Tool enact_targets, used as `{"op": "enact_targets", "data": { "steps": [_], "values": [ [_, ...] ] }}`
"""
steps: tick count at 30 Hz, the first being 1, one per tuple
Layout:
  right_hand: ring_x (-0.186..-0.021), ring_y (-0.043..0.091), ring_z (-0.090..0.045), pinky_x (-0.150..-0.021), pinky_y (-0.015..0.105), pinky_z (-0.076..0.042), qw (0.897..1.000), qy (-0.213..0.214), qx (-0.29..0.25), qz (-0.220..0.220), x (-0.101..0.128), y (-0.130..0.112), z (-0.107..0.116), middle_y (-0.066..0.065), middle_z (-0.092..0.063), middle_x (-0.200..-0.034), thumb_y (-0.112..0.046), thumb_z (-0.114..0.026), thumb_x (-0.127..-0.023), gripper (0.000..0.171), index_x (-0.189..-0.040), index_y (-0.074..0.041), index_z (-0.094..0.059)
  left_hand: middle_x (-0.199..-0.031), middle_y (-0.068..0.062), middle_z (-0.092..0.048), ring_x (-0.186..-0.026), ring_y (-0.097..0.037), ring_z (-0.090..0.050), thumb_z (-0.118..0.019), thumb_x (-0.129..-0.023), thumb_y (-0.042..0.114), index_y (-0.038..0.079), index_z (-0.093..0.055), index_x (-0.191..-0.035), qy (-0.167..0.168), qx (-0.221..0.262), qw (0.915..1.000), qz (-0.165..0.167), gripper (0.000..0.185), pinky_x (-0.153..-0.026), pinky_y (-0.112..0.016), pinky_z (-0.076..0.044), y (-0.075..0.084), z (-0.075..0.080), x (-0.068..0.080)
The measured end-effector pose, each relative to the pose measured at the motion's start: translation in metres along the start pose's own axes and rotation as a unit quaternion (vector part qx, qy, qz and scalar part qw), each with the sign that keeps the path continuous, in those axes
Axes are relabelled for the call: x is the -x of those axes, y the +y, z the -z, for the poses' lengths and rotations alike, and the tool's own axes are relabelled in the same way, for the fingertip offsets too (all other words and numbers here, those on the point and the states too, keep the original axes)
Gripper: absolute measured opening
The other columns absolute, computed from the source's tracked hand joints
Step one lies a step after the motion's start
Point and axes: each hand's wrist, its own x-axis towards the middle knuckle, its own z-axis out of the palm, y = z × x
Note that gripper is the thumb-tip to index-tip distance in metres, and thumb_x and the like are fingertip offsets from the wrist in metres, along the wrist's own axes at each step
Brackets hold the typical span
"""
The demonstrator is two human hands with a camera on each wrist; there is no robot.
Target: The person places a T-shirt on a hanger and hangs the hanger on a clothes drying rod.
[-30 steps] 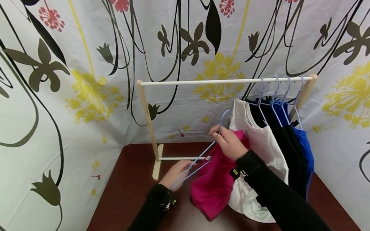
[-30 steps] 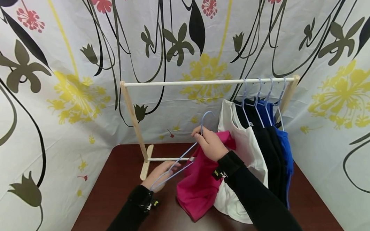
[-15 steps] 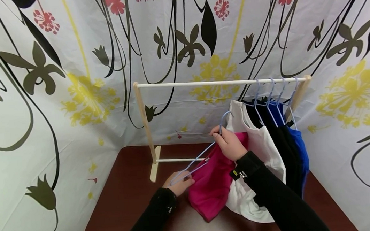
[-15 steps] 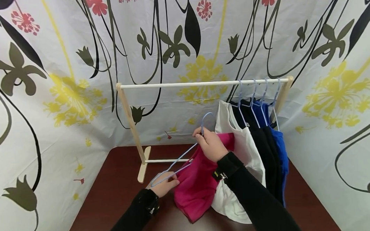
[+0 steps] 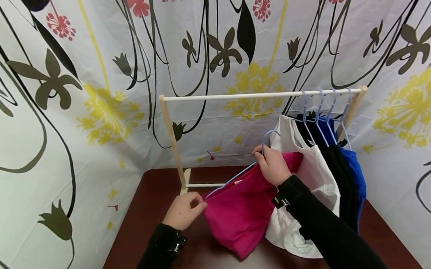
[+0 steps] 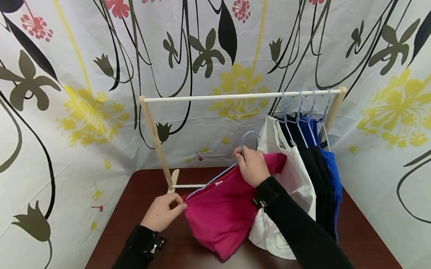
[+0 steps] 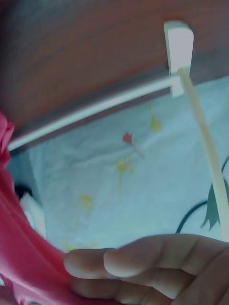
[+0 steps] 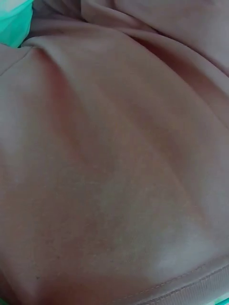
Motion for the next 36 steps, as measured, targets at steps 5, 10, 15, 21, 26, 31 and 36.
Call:
{"op": "enact_targets", "data": {
  "steps": [5,10,15,21,26,31,36],
  "values": [
    [-0.062,0.018,-0.042,-0.068,0.038,-0.037,1.000,-0.007,-0.003,0.010,0.002,0.002,-0.005,0.006,-0.054,-0.075,-0.017,-0.048,-0.109,0.020,-0.115,-0.006,-0.063,-0.085,0.016,-0.061,-0.077,-0.008,-0.055,-0.073,-0.095,0.027,0.027,-0.066,-0.089,0.055,-0.009,0.9980,-0.028,0.010,-0.073,-0.031,-0.048,0.017,0.002,-0.007],
    [-0.070,0.019,-0.047,-0.075,0.040,-0.038,1.000,-0.016,-0.007,0.021,0.005,-0.003,-0.010,0.003,-0.057,-0.079,-0.013,-0.051,-0.107,0.014,-0.112,-0.007,-0.063,-0.092,0.012,-0.062,-0.081,-0.009,-0.056,-0.071,-0.097,0.025,0.023,-0.066,-0.092,0.101,-0.018,0.9944,-0.027,0.007,-0.075,-0.033,-0.049,0.029,-0.002,-0.018],
    [-0.074,0.019,-0.052,-0.075,0.038,-0.042,0.999,-0.015,-0.008,0.044,0.004,-0.011,-0.017,0.004,-0.063,-0.084,-0.011,-0.056,-0.104,0.009,-0.108,-0.009,-0.065,-0.094,0.011,-0.062,-0.080,-0.008,-0.055,-0.069,-0.098,0.026,0.023,-0.067,-0.093,0.107,-0.027,0.9931,-0.038,0.006,-0.074,-0.031,-0.049,0.048,-0.009,-0.029],
    [-0.076,0.017,-0.055,-0.074,0.037,-0.044,0.998,-0.030,-0.015,0.051,0.007,-0.020,-0.020,0.003,-0.069,-0.097,-0.014,-0.055,-0.105,0.012,-0.110,-0.009,-0.065,-0.097,0.010,-0.061,-0.079,-0.008,-0.054,-0.066,-0.100,0.030,0.022,-0.066,-0.097,0.081,-0.011,0.9948,-0.061,0.008,-0.072,-0.028,-0.049,0.072,-0.024,-0.041],
    [-0.083,0.015,-0.059,-0.076,0.037,-0.046,0.997,-0.040,-0.035,0.048,0.010,-0.020,-0.018,0.003,-0.070,-0.106,-0.014,-0.053,-0.106,0.013,-0.111,-0.009,-0.065,-0.101,0.008,-0.062,-0.084,-0.008,-0.058,-0.069,-0.098,0.031,0.018,-0.058,-0.124,0.055,0.039,0.9975,-0.021,0.031,-0.073,-0.031,-0.050,0.074,-0.030,-0.039],
    [-0.094,0.019,-0.062,-0.083,0.040,-0.048,0.995,-0.058,-0.057,0.049,0.012,-0.015,-0.015,0.004,-0.069,-0.111,-0.016,-0.056,-0.105,0.016,-0.116,-0.008,-0.065,-0.089,0.009,-0.062,-0.074,-0.009,-0.057,-0.065,-0.100,0.033,0.019,-0.060,-0.119,0.012,0.004,0.9999,0.007,0.024,-0.066,-0.031,-0.049,0.065,-0.031,-0.035],
    [-0.124,0.027,-0.056,-0.103,0.047,-0.042,0.993,-0.095,-0.058,0.037,0.019,-0.001,-0.009,0.010,-0.061,-0.134,-0.023,-0.062,-0.102,0.040,-0.138,-0.007,-0.057,-0.079,0.011,-0.059,-0.066,-0.010,-0.053,-0.061,-0.103,0.035,0.023,-0.063,-0.105,0.011,-0.031,0.9994,0.015,0.012,-0.063,-0.030,-0.046,0.057,-0.029,-0.029]
  ]
}}
